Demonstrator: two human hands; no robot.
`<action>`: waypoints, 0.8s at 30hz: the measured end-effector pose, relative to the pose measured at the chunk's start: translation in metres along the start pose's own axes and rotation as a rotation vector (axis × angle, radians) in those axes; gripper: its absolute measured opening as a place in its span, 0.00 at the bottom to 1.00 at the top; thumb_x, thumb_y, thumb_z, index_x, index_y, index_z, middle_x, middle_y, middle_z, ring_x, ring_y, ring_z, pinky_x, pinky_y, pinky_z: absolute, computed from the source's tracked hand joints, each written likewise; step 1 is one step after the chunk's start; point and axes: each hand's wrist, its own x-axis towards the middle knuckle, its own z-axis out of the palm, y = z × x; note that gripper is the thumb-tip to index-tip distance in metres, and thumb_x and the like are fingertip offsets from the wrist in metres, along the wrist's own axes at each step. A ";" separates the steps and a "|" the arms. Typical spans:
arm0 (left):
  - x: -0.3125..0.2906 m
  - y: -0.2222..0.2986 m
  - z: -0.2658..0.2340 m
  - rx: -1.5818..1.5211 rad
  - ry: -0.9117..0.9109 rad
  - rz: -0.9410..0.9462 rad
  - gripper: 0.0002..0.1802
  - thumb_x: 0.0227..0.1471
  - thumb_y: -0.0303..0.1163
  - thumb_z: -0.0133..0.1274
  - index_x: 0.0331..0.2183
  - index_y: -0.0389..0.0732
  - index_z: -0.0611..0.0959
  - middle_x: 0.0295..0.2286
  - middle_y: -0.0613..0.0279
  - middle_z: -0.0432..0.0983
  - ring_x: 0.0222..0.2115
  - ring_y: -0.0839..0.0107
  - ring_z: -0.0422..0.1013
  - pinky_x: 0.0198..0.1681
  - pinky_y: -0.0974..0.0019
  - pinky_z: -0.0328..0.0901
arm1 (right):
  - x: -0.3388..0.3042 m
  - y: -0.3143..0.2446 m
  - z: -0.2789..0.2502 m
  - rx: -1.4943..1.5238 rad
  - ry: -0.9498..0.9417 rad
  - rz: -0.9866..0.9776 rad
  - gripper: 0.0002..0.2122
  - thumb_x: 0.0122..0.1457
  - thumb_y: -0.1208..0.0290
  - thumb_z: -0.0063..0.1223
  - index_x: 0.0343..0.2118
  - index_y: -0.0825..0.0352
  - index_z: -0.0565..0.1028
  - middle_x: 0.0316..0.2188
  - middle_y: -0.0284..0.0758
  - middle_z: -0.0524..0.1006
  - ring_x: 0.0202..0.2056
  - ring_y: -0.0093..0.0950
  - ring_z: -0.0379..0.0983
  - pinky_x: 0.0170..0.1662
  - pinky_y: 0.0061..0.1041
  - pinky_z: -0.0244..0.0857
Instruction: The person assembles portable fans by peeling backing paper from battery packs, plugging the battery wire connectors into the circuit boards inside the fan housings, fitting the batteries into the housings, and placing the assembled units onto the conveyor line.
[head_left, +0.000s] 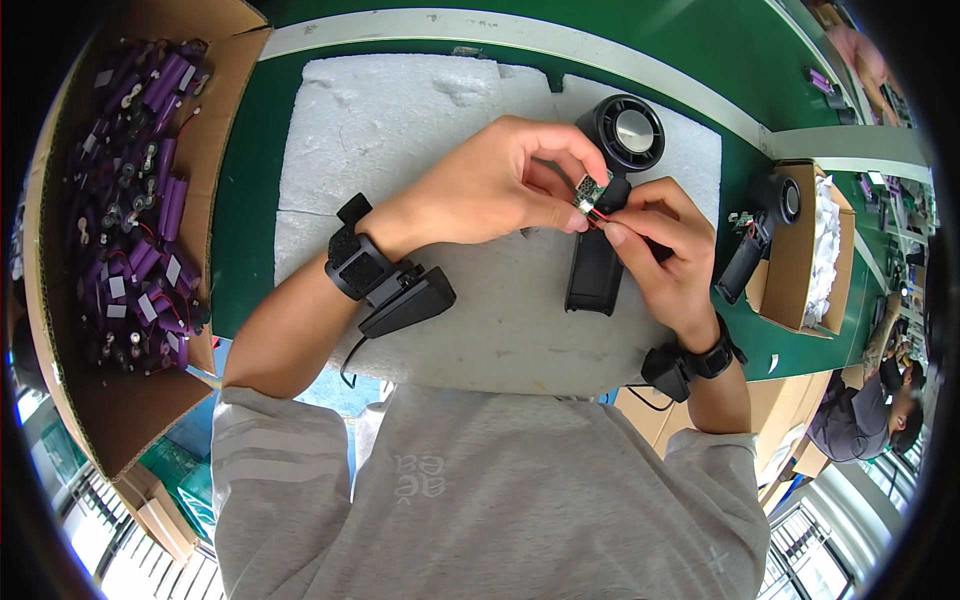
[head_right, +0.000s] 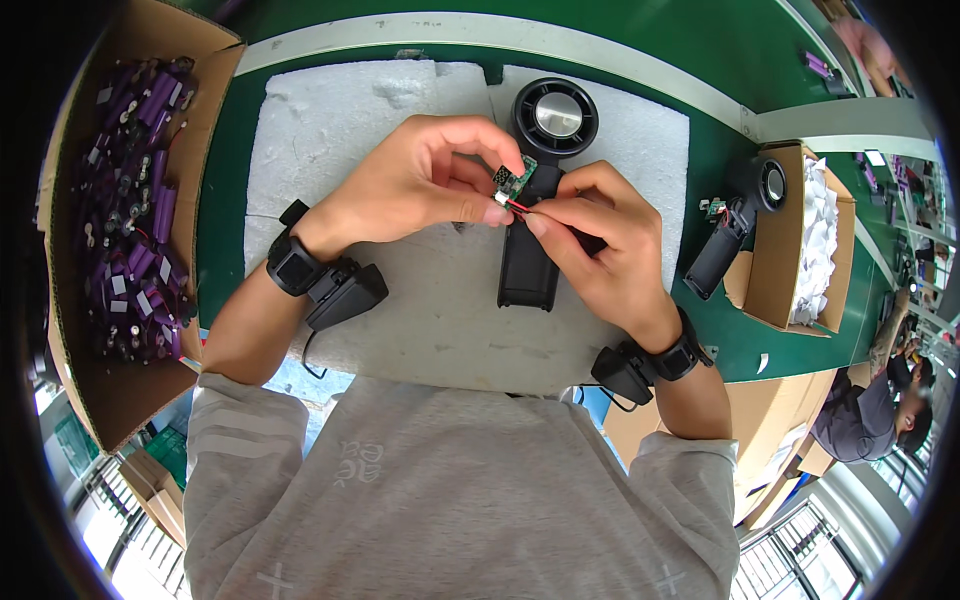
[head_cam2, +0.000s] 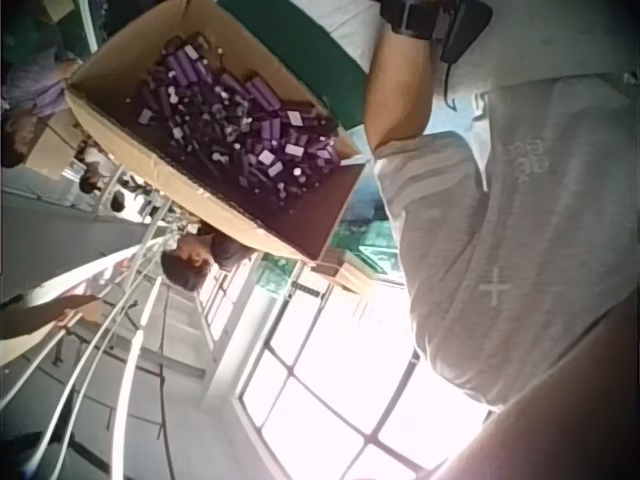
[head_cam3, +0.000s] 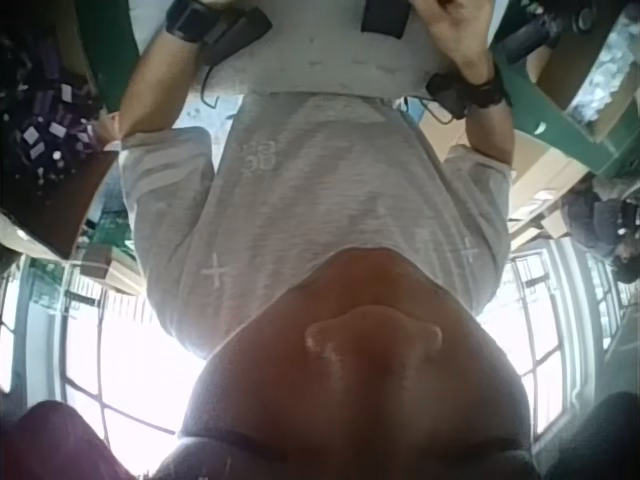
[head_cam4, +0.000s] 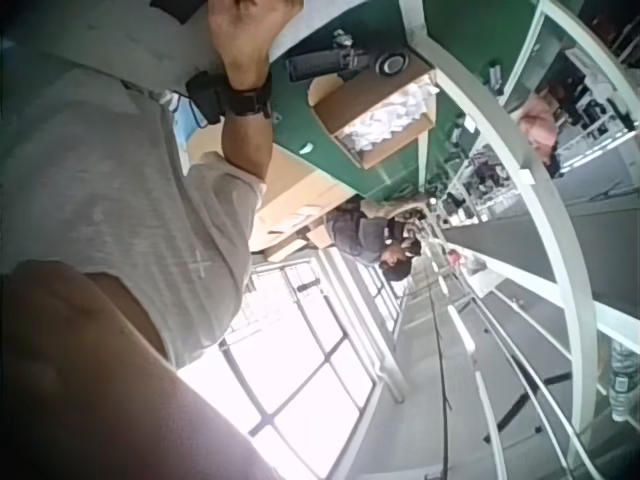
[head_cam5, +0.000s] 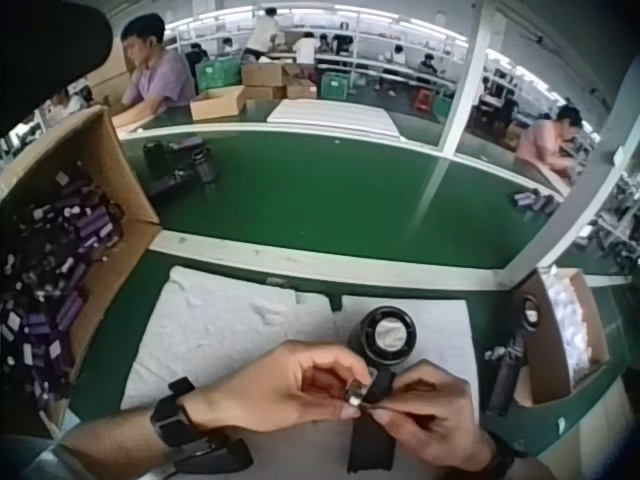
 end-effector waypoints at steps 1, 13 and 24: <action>0.000 0.001 0.000 0.009 0.006 0.004 0.16 0.44 0.17 0.59 0.38 0.36 0.78 0.33 0.62 0.77 0.31 0.77 0.74 0.35 0.75 0.67 | 0.000 0.000 0.000 -0.005 0.002 -0.006 0.03 0.51 0.81 0.59 0.30 0.71 0.80 0.30 0.34 0.71 0.25 0.20 0.68 0.28 0.17 0.59; 0.001 0.002 -0.001 -0.002 -0.003 0.026 0.17 0.44 0.15 0.57 0.39 0.36 0.76 0.34 0.63 0.76 0.32 0.78 0.74 0.35 0.76 0.67 | 0.002 0.003 0.003 0.018 0.032 -0.027 0.03 0.47 0.81 0.61 0.25 0.70 0.78 0.27 0.33 0.72 0.21 0.21 0.66 0.22 0.18 0.57; -0.001 0.005 0.002 0.029 0.027 0.033 0.15 0.44 0.17 0.59 0.38 0.36 0.80 0.32 0.62 0.78 0.32 0.77 0.74 0.37 0.74 0.69 | 0.001 0.003 0.002 0.021 0.026 -0.024 0.02 0.48 0.81 0.60 0.25 0.71 0.78 0.27 0.33 0.72 0.21 0.21 0.66 0.22 0.19 0.56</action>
